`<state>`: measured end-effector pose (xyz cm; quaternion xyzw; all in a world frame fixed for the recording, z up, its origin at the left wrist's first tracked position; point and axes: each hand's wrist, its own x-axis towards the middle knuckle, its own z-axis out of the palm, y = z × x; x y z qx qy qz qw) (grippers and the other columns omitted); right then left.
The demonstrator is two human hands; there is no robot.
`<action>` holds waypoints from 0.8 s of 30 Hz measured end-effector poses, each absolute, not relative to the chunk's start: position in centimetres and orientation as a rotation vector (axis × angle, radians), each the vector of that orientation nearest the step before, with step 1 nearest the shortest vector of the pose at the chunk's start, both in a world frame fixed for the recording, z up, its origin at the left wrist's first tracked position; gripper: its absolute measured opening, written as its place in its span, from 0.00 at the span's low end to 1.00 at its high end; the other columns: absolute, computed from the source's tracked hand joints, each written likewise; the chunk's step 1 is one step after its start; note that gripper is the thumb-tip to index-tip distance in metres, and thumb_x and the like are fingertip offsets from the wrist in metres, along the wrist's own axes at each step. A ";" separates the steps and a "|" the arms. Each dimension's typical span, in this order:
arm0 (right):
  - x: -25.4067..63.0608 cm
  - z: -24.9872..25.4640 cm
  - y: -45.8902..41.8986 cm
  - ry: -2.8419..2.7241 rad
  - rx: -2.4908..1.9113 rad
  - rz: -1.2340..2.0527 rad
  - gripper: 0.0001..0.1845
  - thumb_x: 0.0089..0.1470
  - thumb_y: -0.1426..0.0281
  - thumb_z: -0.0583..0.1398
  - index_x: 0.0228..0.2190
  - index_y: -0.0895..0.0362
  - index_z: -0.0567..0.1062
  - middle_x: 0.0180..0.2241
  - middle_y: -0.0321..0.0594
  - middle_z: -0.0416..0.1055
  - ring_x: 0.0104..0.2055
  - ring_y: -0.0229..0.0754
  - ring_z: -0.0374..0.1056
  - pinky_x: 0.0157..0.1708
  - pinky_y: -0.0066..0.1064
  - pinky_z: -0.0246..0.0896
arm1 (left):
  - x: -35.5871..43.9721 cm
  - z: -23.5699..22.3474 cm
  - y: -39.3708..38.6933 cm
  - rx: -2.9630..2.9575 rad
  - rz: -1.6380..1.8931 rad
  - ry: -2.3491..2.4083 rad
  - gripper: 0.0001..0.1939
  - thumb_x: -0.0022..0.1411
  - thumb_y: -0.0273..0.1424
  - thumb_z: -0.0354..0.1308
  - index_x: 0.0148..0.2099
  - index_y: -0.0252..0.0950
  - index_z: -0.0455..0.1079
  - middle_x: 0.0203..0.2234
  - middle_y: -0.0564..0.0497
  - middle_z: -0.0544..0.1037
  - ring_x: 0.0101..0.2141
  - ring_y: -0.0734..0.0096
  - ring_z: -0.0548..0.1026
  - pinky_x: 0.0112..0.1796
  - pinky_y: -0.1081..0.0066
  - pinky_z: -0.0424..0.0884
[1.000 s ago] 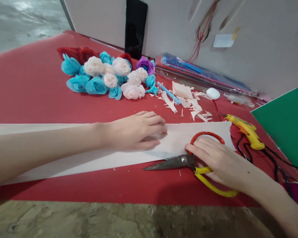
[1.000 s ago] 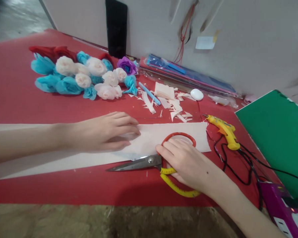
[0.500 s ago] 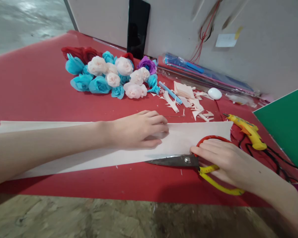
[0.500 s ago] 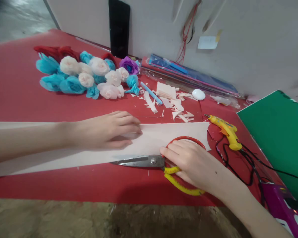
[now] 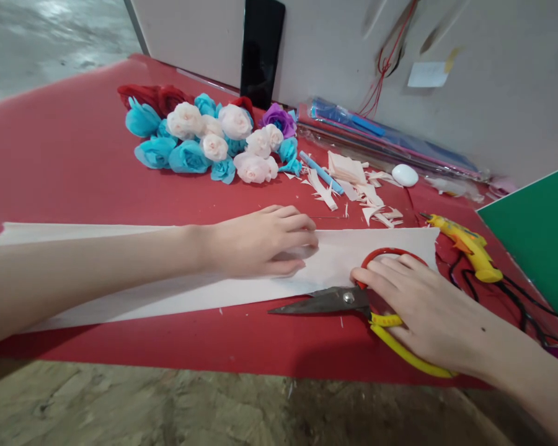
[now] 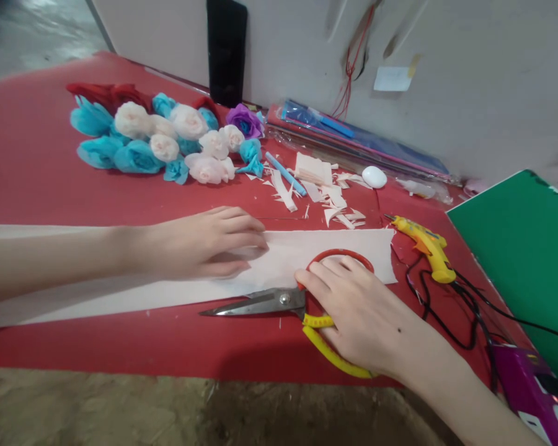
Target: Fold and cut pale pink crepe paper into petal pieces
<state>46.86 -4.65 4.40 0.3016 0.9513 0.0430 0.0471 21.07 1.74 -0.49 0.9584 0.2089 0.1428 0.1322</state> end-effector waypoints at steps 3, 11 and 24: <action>46.8 4.2 -4.5 2.893 0.931 0.095 0.26 0.39 0.80 0.51 0.44 0.61 0.67 0.35 0.45 0.71 0.37 0.49 0.64 0.39 0.40 0.57 | 21.1 -0.5 1.7 2.779 0.414 0.604 0.15 0.66 0.33 0.47 0.51 0.34 0.66 0.49 0.44 0.71 0.48 0.60 0.65 0.50 0.62 0.60; 45.6 4.3 -4.0 2.886 0.923 -0.032 0.24 0.40 0.80 0.52 0.43 0.61 0.68 0.35 0.46 0.71 0.36 0.49 0.65 0.39 0.40 0.59 | 21.1 -0.4 1.7 2.765 0.417 0.609 0.14 0.66 0.32 0.47 0.51 0.33 0.66 0.48 0.42 0.71 0.48 0.59 0.66 0.50 0.62 0.60; 46.0 3.9 -3.5 3.027 0.825 -0.109 0.11 0.50 0.79 0.52 0.32 0.60 0.72 0.28 0.45 0.72 0.29 0.44 0.66 0.31 0.34 0.59 | 21.1 -0.4 1.7 2.771 0.398 0.619 0.14 0.66 0.33 0.48 0.51 0.33 0.66 0.48 0.43 0.71 0.48 0.59 0.65 0.50 0.63 0.60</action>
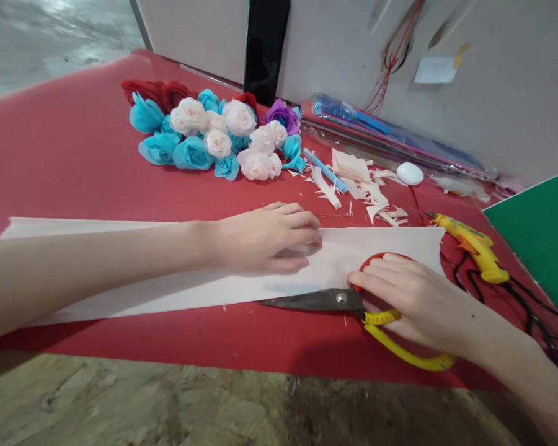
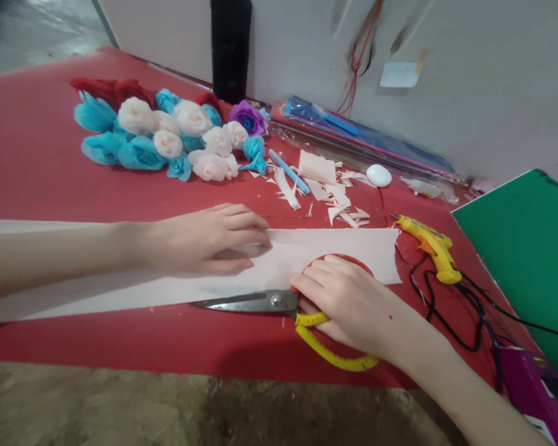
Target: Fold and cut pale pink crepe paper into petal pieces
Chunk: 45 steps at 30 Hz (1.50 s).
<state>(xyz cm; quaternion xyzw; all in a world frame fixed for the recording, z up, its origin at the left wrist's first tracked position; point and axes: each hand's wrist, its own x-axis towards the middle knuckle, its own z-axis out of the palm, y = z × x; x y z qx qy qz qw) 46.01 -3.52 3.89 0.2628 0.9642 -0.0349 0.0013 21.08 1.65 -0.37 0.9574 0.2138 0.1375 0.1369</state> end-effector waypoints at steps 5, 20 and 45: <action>46.4 3.8 -3.7 3.058 0.817 -0.115 0.12 0.51 0.80 0.50 0.32 0.59 0.72 0.28 0.45 0.73 0.28 0.45 0.67 0.30 0.35 0.59 | 21.1 -0.4 1.7 2.773 0.390 0.616 0.15 0.65 0.32 0.48 0.51 0.33 0.66 0.49 0.43 0.71 0.48 0.60 0.65 0.50 0.63 0.60; 45.7 4.4 -5.1 2.885 0.903 -0.091 0.19 0.48 0.79 0.50 0.43 0.64 0.67 0.37 0.49 0.70 0.35 0.49 0.65 0.36 0.41 0.61 | 21.1 -0.4 1.6 2.771 0.410 0.630 0.14 0.65 0.32 0.48 0.50 0.34 0.66 0.48 0.43 0.71 0.48 0.59 0.66 0.50 0.62 0.61; 43.5 4.1 -3.6 2.964 0.757 -0.170 0.11 0.47 0.82 0.54 0.33 0.61 0.72 0.25 0.41 0.70 0.28 0.44 0.64 0.28 0.33 0.57 | 21.2 -0.5 1.8 2.794 0.414 0.618 0.15 0.65 0.32 0.50 0.51 0.32 0.66 0.49 0.43 0.71 0.48 0.59 0.65 0.50 0.63 0.60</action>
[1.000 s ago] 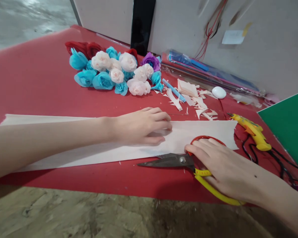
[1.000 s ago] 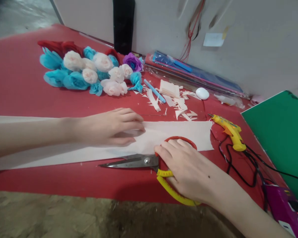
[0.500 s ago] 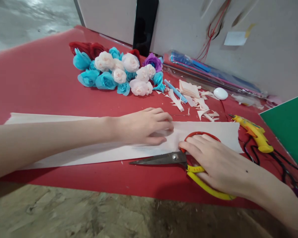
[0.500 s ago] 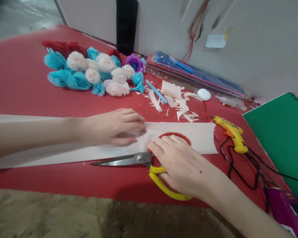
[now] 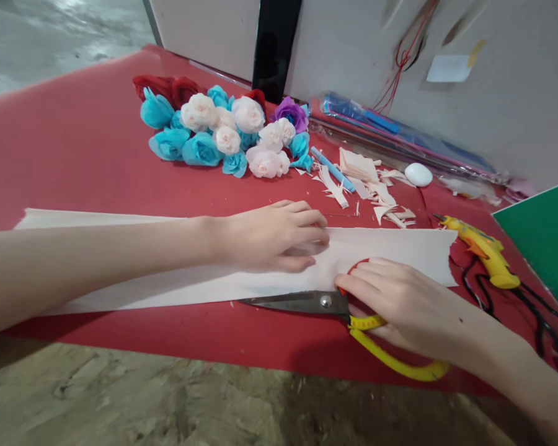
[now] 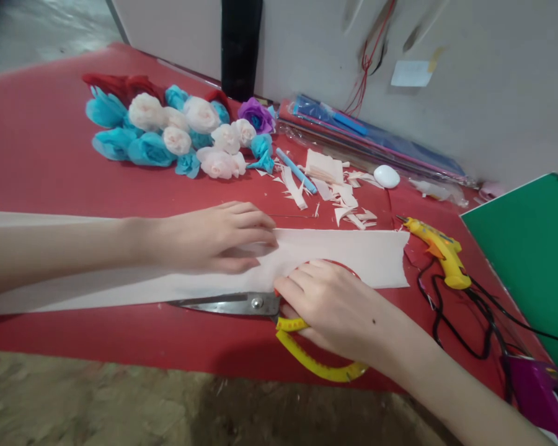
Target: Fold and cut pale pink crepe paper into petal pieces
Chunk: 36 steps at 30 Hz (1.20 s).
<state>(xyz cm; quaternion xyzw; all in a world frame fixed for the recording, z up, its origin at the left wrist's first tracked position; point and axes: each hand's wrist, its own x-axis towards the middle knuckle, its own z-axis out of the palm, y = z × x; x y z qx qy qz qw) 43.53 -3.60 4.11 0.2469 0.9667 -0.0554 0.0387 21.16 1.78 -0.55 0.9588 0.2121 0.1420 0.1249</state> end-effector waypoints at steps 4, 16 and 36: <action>43.8 3.9 -4.1 3.003 0.706 -0.119 0.13 0.48 0.83 0.50 0.32 0.62 0.72 0.25 0.42 0.70 0.26 0.44 0.64 0.27 0.34 0.57 | 21.1 -0.5 1.8 2.787 0.408 0.627 0.15 0.64 0.32 0.50 0.51 0.33 0.67 0.48 0.44 0.71 0.48 0.59 0.65 0.50 0.63 0.59; 43.1 4.4 -5.1 2.880 0.883 -0.139 0.16 0.47 0.77 0.53 0.40 0.65 0.70 0.33 0.47 0.70 0.32 0.48 0.63 0.32 0.39 0.60 | 21.2 -0.7 1.8 2.826 0.433 0.632 0.15 0.64 0.32 0.50 0.51 0.33 0.67 0.48 0.43 0.71 0.47 0.59 0.66 0.49 0.63 0.60; 41.0 4.0 -4.1 2.948 0.740 -0.034 0.10 0.44 0.78 0.58 0.33 0.63 0.72 0.26 0.41 0.70 0.27 0.47 0.66 0.27 0.36 0.57 | 21.3 -0.7 1.8 2.814 0.447 0.636 0.15 0.64 0.32 0.50 0.51 0.33 0.67 0.48 0.43 0.71 0.46 0.60 0.66 0.48 0.64 0.61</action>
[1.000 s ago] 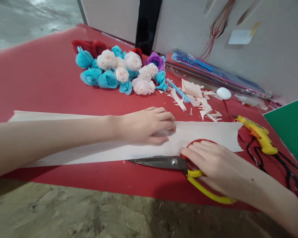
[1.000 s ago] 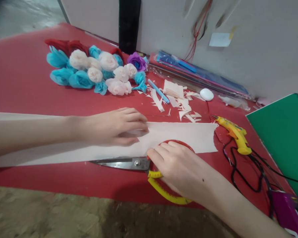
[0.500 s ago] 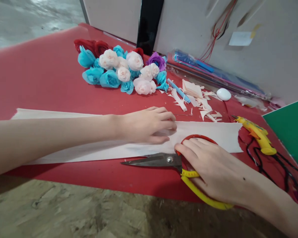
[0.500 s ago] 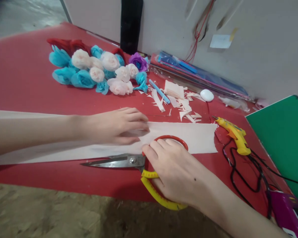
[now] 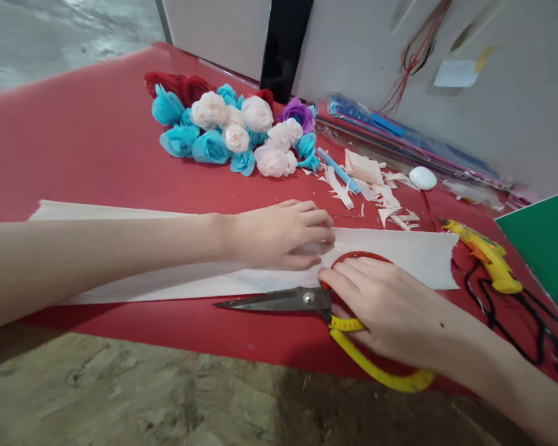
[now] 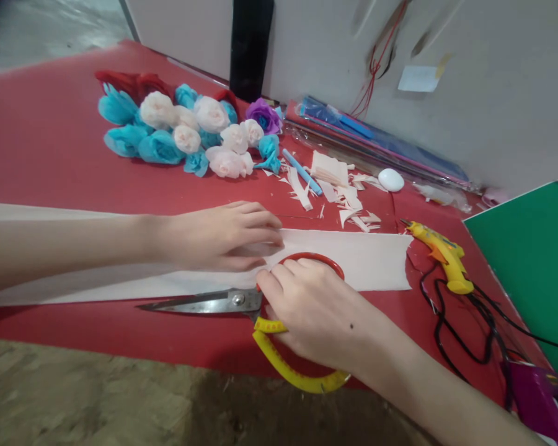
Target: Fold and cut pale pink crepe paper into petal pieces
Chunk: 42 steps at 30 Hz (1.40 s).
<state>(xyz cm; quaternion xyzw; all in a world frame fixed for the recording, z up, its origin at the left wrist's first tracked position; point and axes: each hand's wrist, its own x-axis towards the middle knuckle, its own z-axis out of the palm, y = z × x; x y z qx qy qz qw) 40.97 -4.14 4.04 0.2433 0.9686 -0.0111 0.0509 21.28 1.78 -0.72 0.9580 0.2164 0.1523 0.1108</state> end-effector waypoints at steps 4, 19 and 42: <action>41.3 3.5 -4.3 3.027 0.637 0.061 0.09 0.48 0.80 0.54 0.32 0.63 0.73 0.23 0.40 0.69 0.24 0.46 0.64 0.24 0.35 0.55 | 21.2 -0.7 1.8 2.804 0.432 0.634 0.15 0.64 0.33 0.50 0.51 0.33 0.66 0.49 0.44 0.71 0.47 0.60 0.66 0.49 0.64 0.61; 43.0 4.1 -5.7 2.904 0.844 -0.010 0.23 0.44 0.76 0.54 0.44 0.67 0.69 0.35 0.49 0.71 0.33 0.49 0.65 0.33 0.40 0.60 | 21.1 -0.6 1.8 2.812 0.425 0.612 0.15 0.64 0.32 0.49 0.51 0.33 0.67 0.48 0.43 0.71 0.47 0.58 0.66 0.49 0.62 0.60; 43.6 3.2 -6.1 2.910 0.938 -0.164 0.19 0.53 0.69 0.56 0.45 0.64 0.66 0.42 0.48 0.71 0.38 0.48 0.66 0.37 0.38 0.58 | 28.9 3.2 5.8 2.247 0.143 0.874 0.11 0.53 0.35 0.52 0.23 0.37 0.63 0.19 0.56 0.68 0.24 0.70 0.67 0.24 0.73 0.58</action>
